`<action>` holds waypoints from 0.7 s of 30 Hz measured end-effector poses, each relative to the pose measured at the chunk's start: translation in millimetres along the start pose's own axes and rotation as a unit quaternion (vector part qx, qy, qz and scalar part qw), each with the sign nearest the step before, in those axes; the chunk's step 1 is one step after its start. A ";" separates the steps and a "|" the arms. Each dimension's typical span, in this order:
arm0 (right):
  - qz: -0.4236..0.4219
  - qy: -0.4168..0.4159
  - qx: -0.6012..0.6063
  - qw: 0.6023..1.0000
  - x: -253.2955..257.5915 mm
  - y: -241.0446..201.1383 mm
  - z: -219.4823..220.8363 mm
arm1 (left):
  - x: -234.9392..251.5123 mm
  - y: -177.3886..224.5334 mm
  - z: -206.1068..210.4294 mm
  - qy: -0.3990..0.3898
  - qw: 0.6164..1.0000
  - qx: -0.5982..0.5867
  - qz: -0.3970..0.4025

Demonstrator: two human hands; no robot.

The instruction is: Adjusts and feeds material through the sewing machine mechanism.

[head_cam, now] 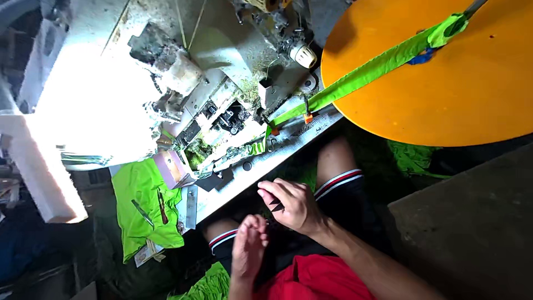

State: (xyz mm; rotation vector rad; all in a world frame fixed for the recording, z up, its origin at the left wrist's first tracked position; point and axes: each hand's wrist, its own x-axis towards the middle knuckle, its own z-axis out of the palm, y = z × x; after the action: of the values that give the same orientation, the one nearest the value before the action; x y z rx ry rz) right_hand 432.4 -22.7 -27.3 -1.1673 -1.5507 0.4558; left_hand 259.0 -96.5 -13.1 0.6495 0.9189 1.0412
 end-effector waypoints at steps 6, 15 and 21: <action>-0.070 0.015 -0.085 0.994 59.7 -23.7 -4.5 | 6.5 127.9 -23.4 0.135 0.882 0.361 0.270; -0.060 -0.013 -0.161 0.985 87.5 -44.1 22.0 | 122.5 228.9 -41.2 0.238 0.665 0.645 0.293; -0.061 -0.015 -0.208 0.976 104.3 -52.5 24.8 | 170.9 228.6 -61.4 0.246 0.651 0.655 0.293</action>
State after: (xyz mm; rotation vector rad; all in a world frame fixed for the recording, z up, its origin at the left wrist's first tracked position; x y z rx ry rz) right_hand 395.0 49.8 59.8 -1.3732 -1.7864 0.0646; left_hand 141.9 150.9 88.6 2.0553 2.0605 0.9751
